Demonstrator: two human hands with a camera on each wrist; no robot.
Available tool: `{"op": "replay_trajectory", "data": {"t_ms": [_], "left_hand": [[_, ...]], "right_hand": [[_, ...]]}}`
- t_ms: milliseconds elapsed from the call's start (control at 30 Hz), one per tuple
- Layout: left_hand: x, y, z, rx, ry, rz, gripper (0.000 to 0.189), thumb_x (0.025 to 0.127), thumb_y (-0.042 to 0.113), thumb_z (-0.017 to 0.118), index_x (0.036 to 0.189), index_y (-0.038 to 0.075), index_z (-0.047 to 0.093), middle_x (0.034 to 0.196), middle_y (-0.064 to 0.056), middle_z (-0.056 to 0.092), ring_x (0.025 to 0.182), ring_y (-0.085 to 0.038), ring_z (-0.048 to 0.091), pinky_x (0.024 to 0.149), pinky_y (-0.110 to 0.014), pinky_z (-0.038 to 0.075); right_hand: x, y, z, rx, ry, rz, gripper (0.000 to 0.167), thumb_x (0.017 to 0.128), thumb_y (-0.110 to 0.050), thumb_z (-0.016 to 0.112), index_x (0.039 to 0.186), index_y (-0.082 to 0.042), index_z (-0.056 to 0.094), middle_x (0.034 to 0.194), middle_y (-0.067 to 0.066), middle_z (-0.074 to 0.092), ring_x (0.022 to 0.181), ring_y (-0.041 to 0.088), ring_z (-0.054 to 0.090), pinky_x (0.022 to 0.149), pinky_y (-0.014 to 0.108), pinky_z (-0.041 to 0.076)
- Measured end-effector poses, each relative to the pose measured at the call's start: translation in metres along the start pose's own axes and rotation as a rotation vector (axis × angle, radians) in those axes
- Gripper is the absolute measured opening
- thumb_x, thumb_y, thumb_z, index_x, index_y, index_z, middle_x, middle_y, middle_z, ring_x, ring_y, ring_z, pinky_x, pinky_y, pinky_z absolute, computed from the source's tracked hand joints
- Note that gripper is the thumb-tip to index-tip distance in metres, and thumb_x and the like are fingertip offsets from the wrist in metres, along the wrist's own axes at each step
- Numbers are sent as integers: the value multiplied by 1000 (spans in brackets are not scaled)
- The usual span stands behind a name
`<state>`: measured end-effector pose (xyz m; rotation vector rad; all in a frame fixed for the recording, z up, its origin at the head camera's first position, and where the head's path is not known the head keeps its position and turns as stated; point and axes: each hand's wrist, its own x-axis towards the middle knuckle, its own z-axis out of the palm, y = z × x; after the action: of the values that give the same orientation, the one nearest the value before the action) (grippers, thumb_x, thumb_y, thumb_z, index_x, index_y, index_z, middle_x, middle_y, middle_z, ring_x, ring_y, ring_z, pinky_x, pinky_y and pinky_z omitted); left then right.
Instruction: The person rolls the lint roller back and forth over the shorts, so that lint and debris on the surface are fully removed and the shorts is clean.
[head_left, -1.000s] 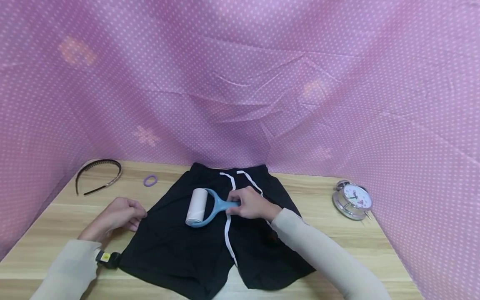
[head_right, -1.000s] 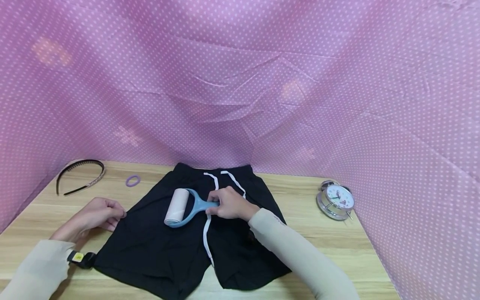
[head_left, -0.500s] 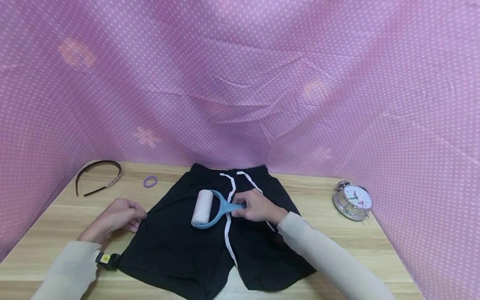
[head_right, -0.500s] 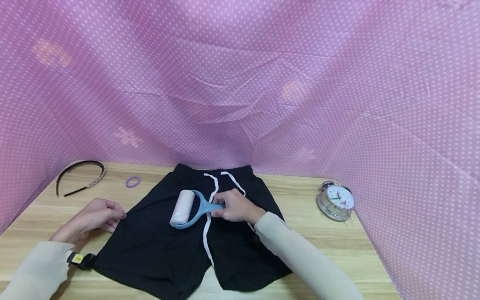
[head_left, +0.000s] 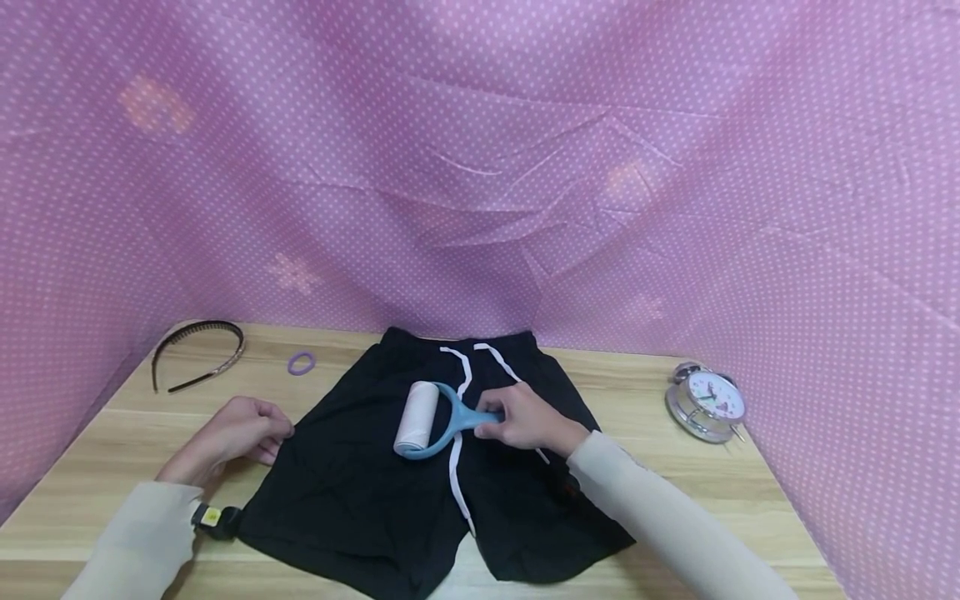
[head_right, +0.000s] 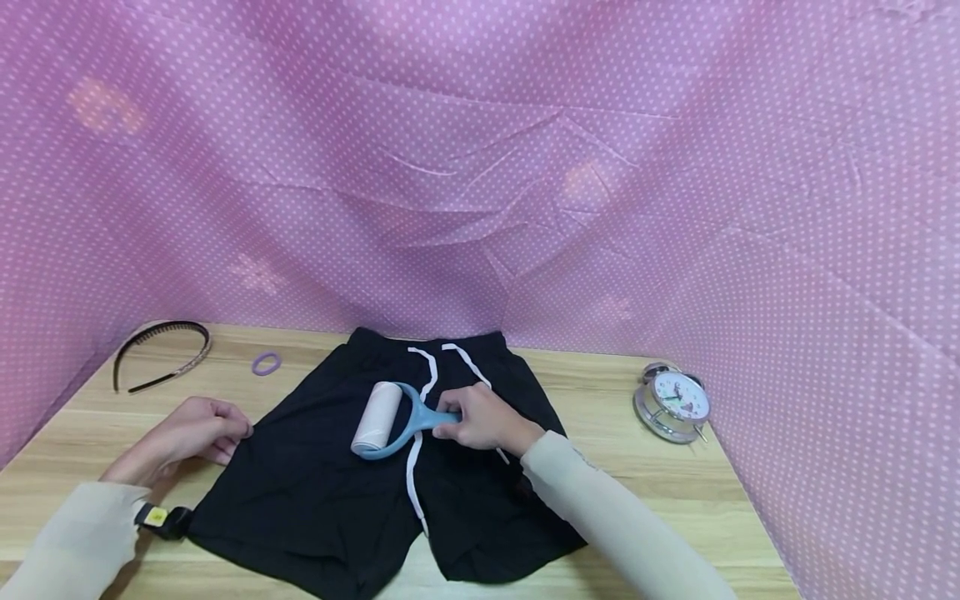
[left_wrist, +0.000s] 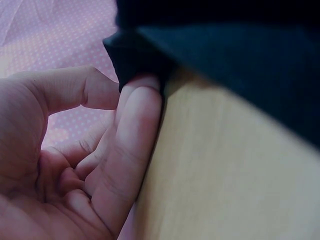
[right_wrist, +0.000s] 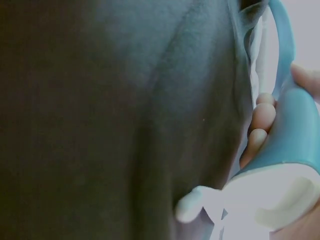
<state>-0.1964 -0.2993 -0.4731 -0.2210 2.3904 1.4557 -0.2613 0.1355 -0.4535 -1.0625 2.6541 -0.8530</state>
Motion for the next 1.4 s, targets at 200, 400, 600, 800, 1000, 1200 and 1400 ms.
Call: {"op": "replay_trajectory", "data": {"t_ms": [200, 400, 600, 800, 1000, 1200, 1400], "left_hand": [[0, -1, -1, 8, 7, -4, 18, 88, 10, 61, 95, -3, 70, 72, 1, 63, 65, -12, 62, 60, -29, 61], [-1, 0, -1, 8, 5, -7, 17, 88, 10, 61, 94, -3, 70, 71, 0, 62, 66, -12, 62, 60, -28, 61], [-1, 2, -1, 12, 6, -10, 18, 89, 11, 62, 97, -4, 69, 72, -1, 63, 66, -13, 64, 61, -29, 62], [-2, 1, -1, 16, 3, -6, 20, 90, 11, 62, 99, -5, 68, 72, -2, 64, 66, -13, 64, 61, -29, 62], [0, 0, -1, 14, 3, 4, 21, 91, 12, 62, 100, -6, 69, 72, -1, 65, 65, -13, 65, 61, -30, 62], [1, -2, -1, 18, 3, 14, 22, 91, 12, 62, 101, -6, 69, 72, -2, 66, 65, -13, 65, 61, -31, 62], [3, -5, -1, 11, 3, 9, 22, 91, 12, 62, 101, -6, 69, 71, -2, 65, 65, -13, 65, 61, -30, 62]], "right_hand": [[-6, 1, 0, 10, 10, 7, 8, 87, -21, 78, 86, -21, 70, 63, -13, 58, 51, 0, 48, 48, 18, 41], [-13, 4, -1, 32, 18, 7, 9, 88, -21, 77, 85, -22, 69, 62, -12, 58, 49, 1, 49, 46, 19, 41], [-17, 7, -3, 27, 14, 11, 8, 89, -22, 77, 85, -22, 70, 63, -13, 59, 49, 1, 49, 45, 18, 40], [-22, 9, -6, 17, 28, 5, 9, 87, -21, 78, 85, -22, 70, 63, -13, 59, 48, 0, 46, 44, 18, 38], [-26, 12, -8, 31, 16, 35, 9, 87, -22, 78, 86, -23, 70, 64, -13, 60, 48, 0, 46, 44, 18, 37], [-29, 14, -9, 44, -4, 62, 7, 89, -23, 77, 87, -23, 70, 63, -13, 58, 48, 1, 45, 44, 18, 36], [-33, 17, -9, 55, -16, 72, 7, 90, -23, 76, 88, -23, 69, 63, -10, 58, 46, 1, 46, 44, 19, 38]]}}
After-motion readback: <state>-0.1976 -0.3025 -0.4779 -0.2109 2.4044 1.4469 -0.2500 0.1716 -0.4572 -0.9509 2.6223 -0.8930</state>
